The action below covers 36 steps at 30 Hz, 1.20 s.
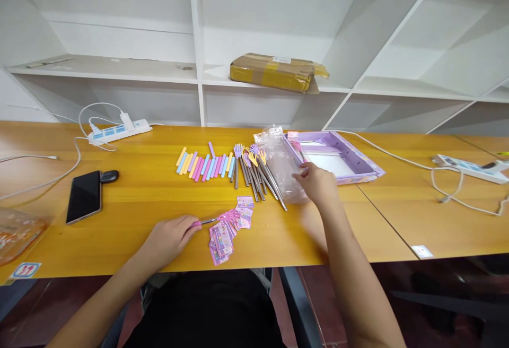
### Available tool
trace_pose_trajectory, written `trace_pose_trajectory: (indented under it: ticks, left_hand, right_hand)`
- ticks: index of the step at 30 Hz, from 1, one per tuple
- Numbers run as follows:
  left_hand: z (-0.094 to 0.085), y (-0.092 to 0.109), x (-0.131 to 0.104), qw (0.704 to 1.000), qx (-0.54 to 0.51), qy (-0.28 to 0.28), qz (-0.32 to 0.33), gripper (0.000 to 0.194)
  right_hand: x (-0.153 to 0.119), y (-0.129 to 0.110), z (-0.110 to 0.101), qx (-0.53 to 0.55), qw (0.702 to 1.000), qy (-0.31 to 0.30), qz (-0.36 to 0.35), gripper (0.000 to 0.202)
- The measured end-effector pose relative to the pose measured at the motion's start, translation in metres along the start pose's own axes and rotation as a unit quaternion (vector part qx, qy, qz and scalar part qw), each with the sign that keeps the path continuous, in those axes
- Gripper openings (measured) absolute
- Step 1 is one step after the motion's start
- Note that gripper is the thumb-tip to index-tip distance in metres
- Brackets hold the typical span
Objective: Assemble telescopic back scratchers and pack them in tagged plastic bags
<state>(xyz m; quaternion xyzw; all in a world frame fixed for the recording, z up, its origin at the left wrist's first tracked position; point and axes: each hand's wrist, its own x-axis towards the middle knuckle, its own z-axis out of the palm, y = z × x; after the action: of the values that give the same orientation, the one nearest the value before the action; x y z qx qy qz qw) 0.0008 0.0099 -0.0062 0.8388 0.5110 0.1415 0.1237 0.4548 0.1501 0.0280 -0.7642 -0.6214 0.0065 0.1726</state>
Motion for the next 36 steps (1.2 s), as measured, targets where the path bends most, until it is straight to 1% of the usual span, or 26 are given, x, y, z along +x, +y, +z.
trace_pose_trajectory:
  ticks: [2,4,7,10,12,13,15,18,20,22,23,24,26,27,28,29,30,31,33,34,36]
  left_hand:
    - [-0.001,0.002,0.000,1.000,0.002,-0.010,-0.008,0.035]
    - [-0.003,0.004,0.001,1.000,0.002,-0.018,-0.024,0.033]
    - [-0.006,0.006,0.001,0.998,-0.020,-0.027,-0.055,0.027]
    - [-0.008,0.007,0.002,0.995,-0.039,-0.032,-0.082,0.027]
    - [-0.011,0.007,0.002,0.995,-0.055,-0.023,-0.086,0.035]
    - [-0.013,0.007,0.001,0.994,-0.069,-0.018,-0.078,0.039]
    - [-0.020,0.010,-0.002,0.993,-0.112,-0.011,-0.048,0.044]
    - [-0.033,0.020,-0.010,0.981,-0.188,-0.032,-0.021,0.042]
    - [-0.038,0.029,-0.014,0.965,-0.257,-0.055,-0.018,0.038]
    - [-0.035,0.037,-0.016,0.937,-0.345,-0.062,-0.011,0.043]
    - [-0.032,0.041,-0.016,0.922,-0.384,-0.050,-0.013,0.044]
    - [-0.027,0.044,-0.015,0.910,-0.413,-0.029,-0.019,0.043]
    - [-0.018,0.048,-0.013,0.899,-0.436,0.022,-0.043,0.039]
    - [-0.013,0.049,-0.011,0.897,-0.437,0.041,-0.051,0.040]
    - [-0.010,0.049,-0.010,0.896,-0.438,0.049,-0.055,0.040]
    - [-0.007,0.050,-0.009,0.895,-0.441,0.045,-0.054,0.040]
    - [-0.005,0.050,-0.008,0.892,-0.448,0.033,-0.053,0.038]
    - [-0.004,0.050,-0.008,0.888,-0.457,0.016,-0.052,0.035]
    - [-0.003,0.050,-0.008,0.878,-0.475,-0.020,-0.054,0.034]
    - [-0.002,0.050,-0.009,0.876,-0.478,-0.035,-0.052,0.034]
    - [-0.002,0.051,-0.010,0.883,-0.463,-0.056,-0.045,0.034]
  right_hand:
    - [-0.003,0.004,-0.006,0.068,0.997,0.034,0.008,0.034]
    - [-0.010,0.005,-0.013,0.117,0.990,0.079,-0.004,0.027]
    - [-0.025,-0.001,-0.024,0.176,0.972,0.156,-0.008,0.025]
    - [-0.045,-0.013,-0.036,0.266,0.938,0.217,0.040,0.026]
    - [-0.061,-0.025,-0.040,0.356,0.905,0.229,0.048,0.031]
    - [-0.070,-0.032,-0.041,0.403,0.888,0.220,0.038,0.034]
    - [-0.093,-0.050,-0.039,0.486,0.857,0.173,0.007,0.039]
    - [-0.134,-0.087,-0.027,0.560,0.825,0.067,-0.028,0.039]
    - [-0.164,-0.114,-0.017,0.584,0.810,-0.023,-0.054,0.035]
    - [-0.189,-0.137,-0.007,0.589,0.795,-0.112,-0.098,0.034]
    - [-0.200,-0.145,-0.001,0.582,0.788,-0.154,-0.128,0.033]
    - [-0.207,-0.152,0.004,0.576,0.778,-0.194,-0.158,0.033]
    - [-0.216,-0.159,0.014,0.586,0.741,-0.266,-0.194,0.034]
    - [-0.217,-0.160,0.019,0.604,0.719,-0.286,-0.190,0.037]
    - [-0.217,-0.161,0.024,0.625,0.703,-0.292,-0.174,0.041]
    - [-0.215,-0.161,0.028,0.642,0.695,-0.286,-0.152,0.044]
    - [-0.213,-0.161,0.030,0.651,0.695,-0.274,-0.132,0.046]
    - [-0.210,-0.161,0.032,0.651,0.702,-0.263,-0.119,0.047]
    - [-0.206,-0.162,0.033,0.636,0.717,-0.262,-0.116,0.047]
    - [-0.204,-0.163,0.032,0.630,0.718,-0.270,-0.118,0.048]
    - [-0.202,-0.164,0.029,0.635,0.712,-0.277,-0.115,0.048]
